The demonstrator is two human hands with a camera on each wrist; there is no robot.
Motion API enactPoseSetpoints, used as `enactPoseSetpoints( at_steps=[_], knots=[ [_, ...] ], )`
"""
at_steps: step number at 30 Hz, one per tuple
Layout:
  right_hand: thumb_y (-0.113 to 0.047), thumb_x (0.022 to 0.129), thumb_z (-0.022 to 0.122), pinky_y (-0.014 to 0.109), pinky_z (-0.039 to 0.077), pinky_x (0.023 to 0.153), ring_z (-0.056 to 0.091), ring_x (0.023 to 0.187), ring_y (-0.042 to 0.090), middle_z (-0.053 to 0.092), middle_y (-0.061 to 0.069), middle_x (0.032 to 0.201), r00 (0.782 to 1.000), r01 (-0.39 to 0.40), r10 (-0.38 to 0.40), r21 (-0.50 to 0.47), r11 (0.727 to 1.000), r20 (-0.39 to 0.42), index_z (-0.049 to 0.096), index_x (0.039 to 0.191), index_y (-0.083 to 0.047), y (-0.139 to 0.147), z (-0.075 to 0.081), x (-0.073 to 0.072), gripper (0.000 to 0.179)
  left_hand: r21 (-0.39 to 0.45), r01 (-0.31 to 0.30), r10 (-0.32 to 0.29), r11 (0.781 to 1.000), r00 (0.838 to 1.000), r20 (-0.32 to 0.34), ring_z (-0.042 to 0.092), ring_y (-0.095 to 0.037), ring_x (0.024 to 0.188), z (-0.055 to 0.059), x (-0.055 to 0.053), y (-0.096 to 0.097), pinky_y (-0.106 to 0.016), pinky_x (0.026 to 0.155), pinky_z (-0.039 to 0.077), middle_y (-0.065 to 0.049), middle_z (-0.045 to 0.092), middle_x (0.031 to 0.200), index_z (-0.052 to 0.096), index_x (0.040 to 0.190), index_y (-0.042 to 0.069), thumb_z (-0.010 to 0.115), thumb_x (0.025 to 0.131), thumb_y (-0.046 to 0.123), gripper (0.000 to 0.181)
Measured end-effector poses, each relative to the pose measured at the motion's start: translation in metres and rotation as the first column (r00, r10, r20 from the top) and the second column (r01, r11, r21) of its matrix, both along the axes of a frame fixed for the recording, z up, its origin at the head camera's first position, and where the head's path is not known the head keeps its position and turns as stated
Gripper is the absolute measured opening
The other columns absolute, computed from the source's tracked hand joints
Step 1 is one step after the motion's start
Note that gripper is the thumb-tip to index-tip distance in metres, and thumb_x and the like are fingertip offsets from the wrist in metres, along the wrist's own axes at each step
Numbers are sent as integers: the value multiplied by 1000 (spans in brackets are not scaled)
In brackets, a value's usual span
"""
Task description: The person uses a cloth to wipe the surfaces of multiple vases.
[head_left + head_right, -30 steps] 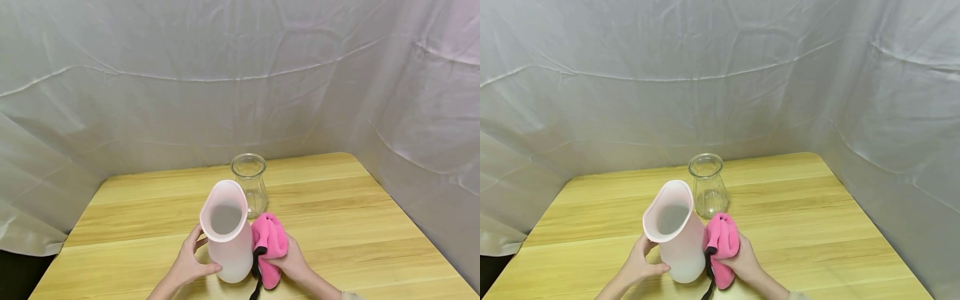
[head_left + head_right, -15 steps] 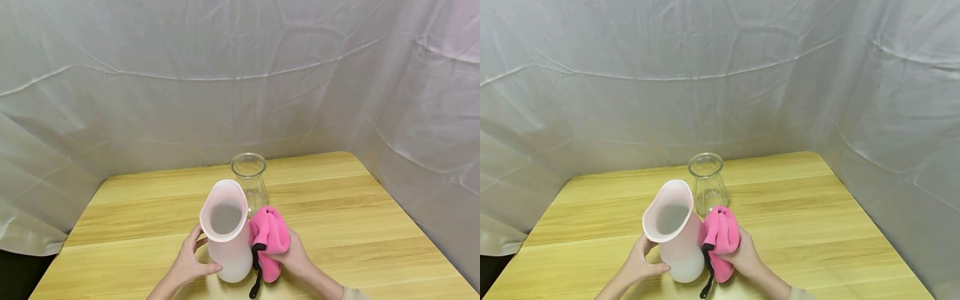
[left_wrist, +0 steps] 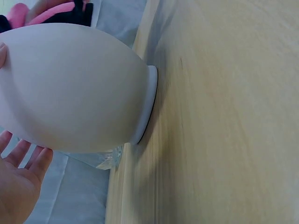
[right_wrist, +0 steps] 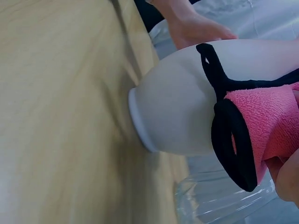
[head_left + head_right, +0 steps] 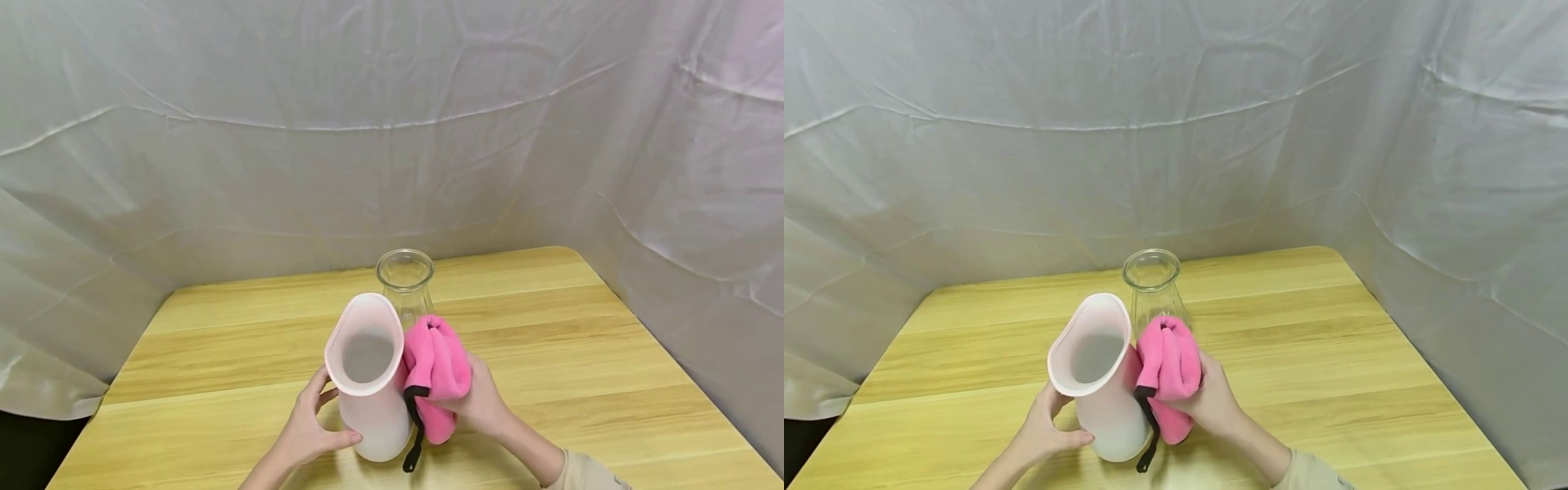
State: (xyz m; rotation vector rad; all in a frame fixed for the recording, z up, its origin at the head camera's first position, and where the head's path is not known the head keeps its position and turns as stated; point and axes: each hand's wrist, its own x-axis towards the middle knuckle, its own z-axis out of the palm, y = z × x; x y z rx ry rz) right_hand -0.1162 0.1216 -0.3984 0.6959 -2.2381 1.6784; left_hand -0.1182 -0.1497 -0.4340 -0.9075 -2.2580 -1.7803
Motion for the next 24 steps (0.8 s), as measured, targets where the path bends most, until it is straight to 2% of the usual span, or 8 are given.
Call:
enactPoseSetpoints(
  at_steps=[4, 8, 11, 14, 17, 24],
  knots=[
    [-1, 63, 76, 24, 53, 68, 56, 81, 2, 62, 3, 89, 999, 6, -6, -5, 1000, -50, 56, 102, 3, -2, 10, 0, 44, 5, 0, 0, 1000, 1000, 2, 38, -12, 123, 0, 0, 0, -35, 93, 47, -8, 42, 135, 33, 138, 10, 84, 55, 11, 98],
    [1, 61, 77, 24, 54, 68, 56, 82, 2, 62, 4, 91, 998, -6, 4, -32, 999, -65, 55, 103, 4, -4, 19, 0, 48, 6, -4, 4, 1000, 1000, 1, 38, -12, 123, 0, 0, 1, -35, 94, 47, -8, 42, 135, 33, 138, 10, 84, 55, 11, 98],
    [3, 62, 76, 25, 54, 70, 57, 84, 3, 63, 2, 93, 999, -19, 16, -60, 998, -51, 55, 104, 4, -6, 23, 1, 47, 4, -5, 5, 1000, 1000, 4, 38, -12, 123, 0, 0, 1, -35, 94, 47, -8, 42, 135, 33, 139, 11, 84, 55, 11, 98],
    [5, 64, 74, 24, 53, 72, 57, 84, 3, 62, -6, 93, 999, -29, 27, -90, 996, -21, 55, 103, 4, -8, 26, 1, 44, 3, -4, 4, 1000, 1000, 6, 38, -12, 123, 0, 0, 1, -35, 94, 46, -8, 41, 136, 33, 139, 11, 84, 55, 12, 98],
    [8, 66, 72, 25, 53, 73, 57, 85, 5, 60, -9, 94, 998, -64, 63, -118, 991, -17, 55, 102, 4, -9, 28, 2, 40, 2, -5, 5, 1000, 1000, 5, 38, -12, 124, 0, 1, 1, -36, 94, 47, -8, 42, 136, 33, 138, 10, 84, 55, 12, 98],
    [10, 68, 68, 25, 53, 73, 56, 85, 5, 59, -9, 93, 994, -108, 105, -92, 990, -39, 54, 102, 2, -7, 31, 1, 37, 3, -7, 7, 1000, 1000, 7, 38, -12, 123, 0, 1, 1, -37, 93, 47, -7, 41, 136, 33, 139, 10, 83, 55, 11, 98]
  ],
)
